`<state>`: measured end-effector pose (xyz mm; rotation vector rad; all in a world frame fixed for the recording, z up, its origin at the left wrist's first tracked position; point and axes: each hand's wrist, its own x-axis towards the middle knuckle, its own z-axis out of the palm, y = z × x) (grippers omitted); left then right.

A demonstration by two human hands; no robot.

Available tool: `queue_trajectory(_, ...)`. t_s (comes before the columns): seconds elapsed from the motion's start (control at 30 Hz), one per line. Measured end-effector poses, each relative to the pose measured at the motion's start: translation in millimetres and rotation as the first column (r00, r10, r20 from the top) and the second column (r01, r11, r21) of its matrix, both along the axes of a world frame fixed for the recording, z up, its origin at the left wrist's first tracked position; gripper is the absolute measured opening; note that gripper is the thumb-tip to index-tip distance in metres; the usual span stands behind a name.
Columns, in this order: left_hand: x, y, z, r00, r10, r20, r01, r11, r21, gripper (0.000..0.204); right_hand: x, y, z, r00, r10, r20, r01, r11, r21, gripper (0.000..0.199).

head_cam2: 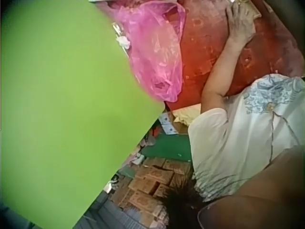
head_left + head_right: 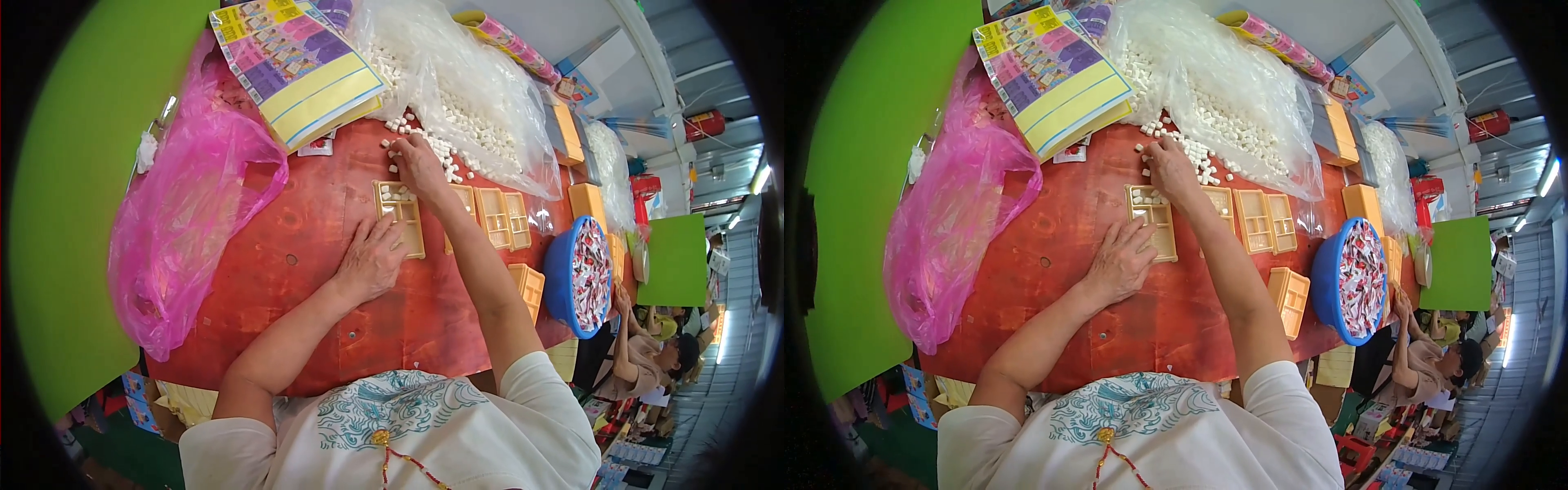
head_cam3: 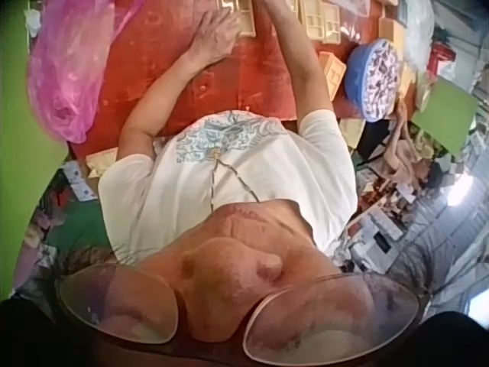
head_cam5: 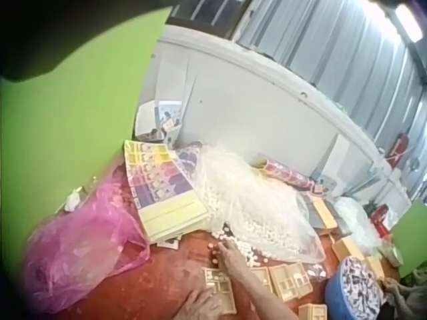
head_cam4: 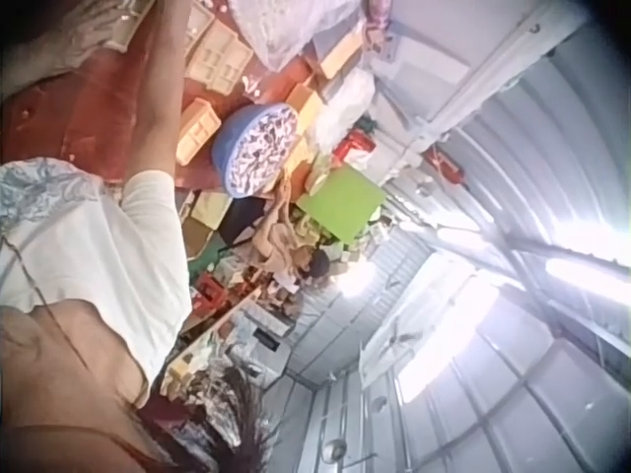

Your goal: Sorting small white cubic items and placing them into compartmentalized yellow trays for packaging.

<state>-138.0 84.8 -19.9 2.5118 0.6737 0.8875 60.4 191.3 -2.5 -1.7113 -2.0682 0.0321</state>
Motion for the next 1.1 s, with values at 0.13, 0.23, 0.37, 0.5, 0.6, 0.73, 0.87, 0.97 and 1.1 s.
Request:
queue_trajectory(0.13,1,1,1,1.000,-0.006,-0.030,0.006,1.000,0.016,0.014,14,-4,2,0.983,-0.082,-0.161,0.073,0.995,-0.061,0.009)
queue_trajectory(0.23,-1,1,-1,1.000,-0.006,-0.028,0.007,1.000,0.014,0.014,10,-22,11,0.983,-0.014,-0.185,0.000,0.997,-0.074,0.011)
queue_trajectory(0.37,-2,0,2,1.000,0.005,0.022,-0.006,0.999,0.038,0.014,-8,-56,19,0.987,0.035,-0.160,-0.060,0.986,-0.154,0.015)
queue_trajectory(0.5,-1,1,5,0.999,0.000,0.041,-0.002,0.999,0.034,0.014,-2,-71,22,0.953,0.146,-0.267,-0.157,0.987,-0.022,0.021)
queue_trajectory(0.6,-2,-1,7,0.999,0.001,0.048,-0.002,1.000,0.019,0.015,4,-82,18,0.891,0.006,-0.453,-0.036,0.998,-0.058,0.021)
queue_trajectory(0.73,-2,0,4,0.998,0.023,0.057,-0.025,0.999,0.036,0.016,5,-100,-4,0.893,-0.162,-0.419,0.163,0.986,-0.034,0.018)
queue_trajectory(0.87,-2,9,9,0.991,0.104,0.082,-0.104,0.995,-0.001,0.024,-1,-107,-13,0.931,-0.108,-0.350,0.156,0.981,0.113,0.015)
queue_trajectory(0.97,3,13,15,0.980,0.201,0.006,-0.201,0.979,0.016,0.032,-2,-109,-12,0.946,-0.081,-0.315,0.146,0.971,0.190,0.016)
queue_trajectory(1.1,10,30,11,0.952,0.296,-0.074,-0.291,0.954,0.077,0.040,0,-115,-12,0.945,-0.109,-0.308,0.181,0.960,0.215,0.018)
